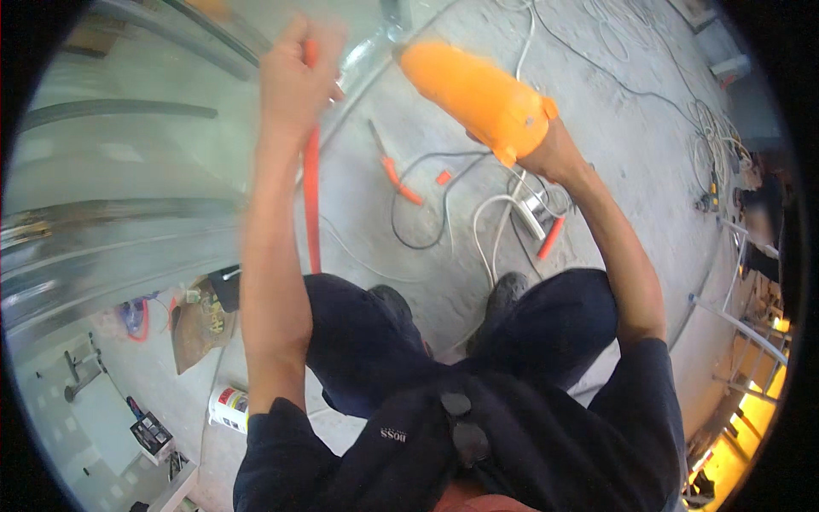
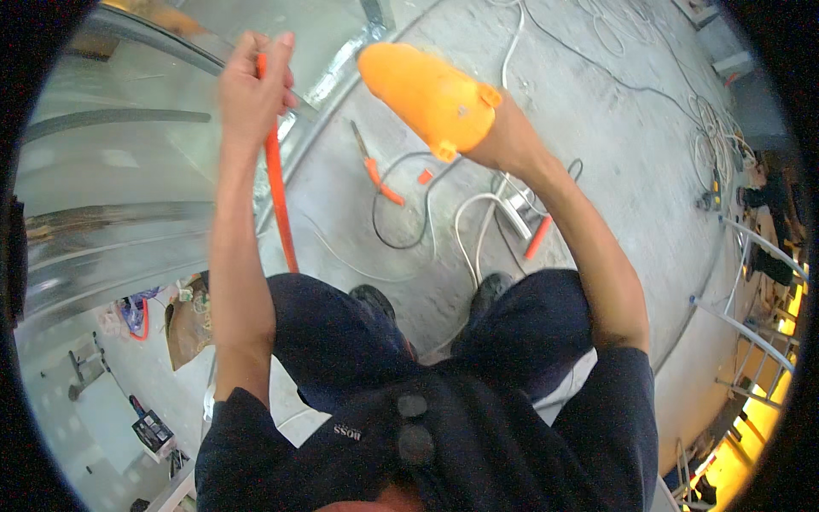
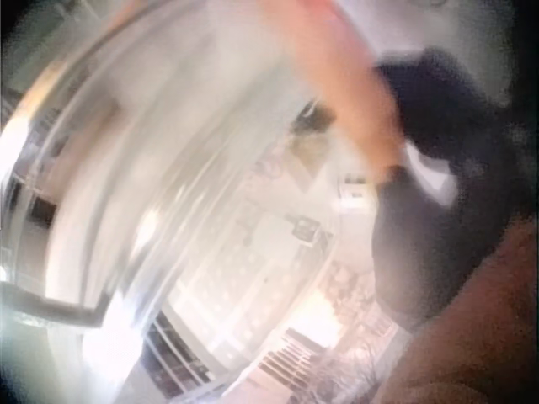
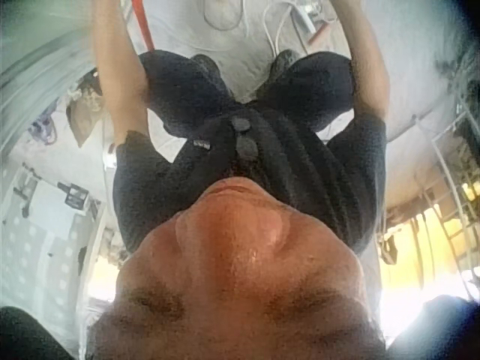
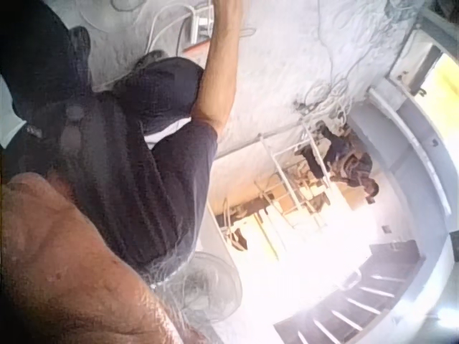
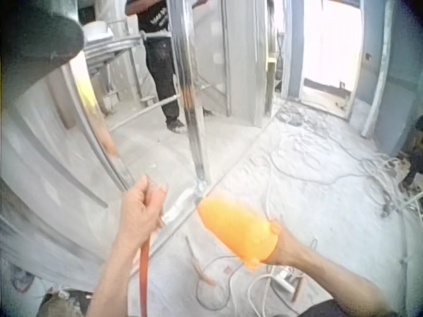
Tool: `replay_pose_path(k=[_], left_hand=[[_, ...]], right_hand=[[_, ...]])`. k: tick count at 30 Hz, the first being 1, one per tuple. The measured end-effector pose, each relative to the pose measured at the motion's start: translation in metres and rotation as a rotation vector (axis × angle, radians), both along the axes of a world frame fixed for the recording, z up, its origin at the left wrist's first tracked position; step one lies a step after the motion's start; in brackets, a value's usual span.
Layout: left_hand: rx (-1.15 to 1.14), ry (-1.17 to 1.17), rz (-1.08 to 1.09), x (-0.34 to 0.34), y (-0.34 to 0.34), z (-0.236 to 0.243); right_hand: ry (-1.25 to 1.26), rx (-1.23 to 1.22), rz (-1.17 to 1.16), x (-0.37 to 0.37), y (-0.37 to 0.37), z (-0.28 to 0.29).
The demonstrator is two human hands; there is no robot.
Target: The recorder uses a heat gun to soften an orange conduit pipe and bend it to a specific angle.
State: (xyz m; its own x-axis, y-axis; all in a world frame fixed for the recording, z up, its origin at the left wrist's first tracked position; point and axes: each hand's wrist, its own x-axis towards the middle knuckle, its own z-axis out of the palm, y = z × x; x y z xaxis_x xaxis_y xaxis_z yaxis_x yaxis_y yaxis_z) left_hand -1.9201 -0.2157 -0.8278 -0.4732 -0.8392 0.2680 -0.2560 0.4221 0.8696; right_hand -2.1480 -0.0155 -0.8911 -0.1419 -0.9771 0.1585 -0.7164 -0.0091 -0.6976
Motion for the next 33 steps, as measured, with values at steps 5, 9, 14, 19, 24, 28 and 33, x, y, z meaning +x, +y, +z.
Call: replay_pose_path(k=[5,9,14,19,24,28,33], left_hand=[[0.144,0.193,-0.128,0.004,-0.006,-0.035],[0.325,0.211,-0.183,0.017,-0.019,-0.068],[0.483,0.246,-0.261,0.019,-0.026,-0.081],[0.535,0.148,-0.214,0.019,-0.017,-0.081],[0.646,0.148,-0.171,0.020,-0.011,-0.074],[0.725,0.158,-0.232,0.025,-0.011,-0.075],[0.747,0.211,-0.240,0.028,-0.014,-0.088]], right_hand=[[-0.110,0.032,-0.026,0.006,0.005,0.015],[-0.044,0.063,-0.073,0.006,0.002,0.014],[0.164,-0.366,0.154,-0.008,0.003,-0.003],[-0.025,-0.280,0.226,0.006,-0.001,0.018],[-0.082,-0.151,0.224,0.015,0.002,0.030],[-0.068,-0.192,0.236,0.012,0.003,0.024],[-0.043,-0.244,0.269,0.013,0.001,0.022]])
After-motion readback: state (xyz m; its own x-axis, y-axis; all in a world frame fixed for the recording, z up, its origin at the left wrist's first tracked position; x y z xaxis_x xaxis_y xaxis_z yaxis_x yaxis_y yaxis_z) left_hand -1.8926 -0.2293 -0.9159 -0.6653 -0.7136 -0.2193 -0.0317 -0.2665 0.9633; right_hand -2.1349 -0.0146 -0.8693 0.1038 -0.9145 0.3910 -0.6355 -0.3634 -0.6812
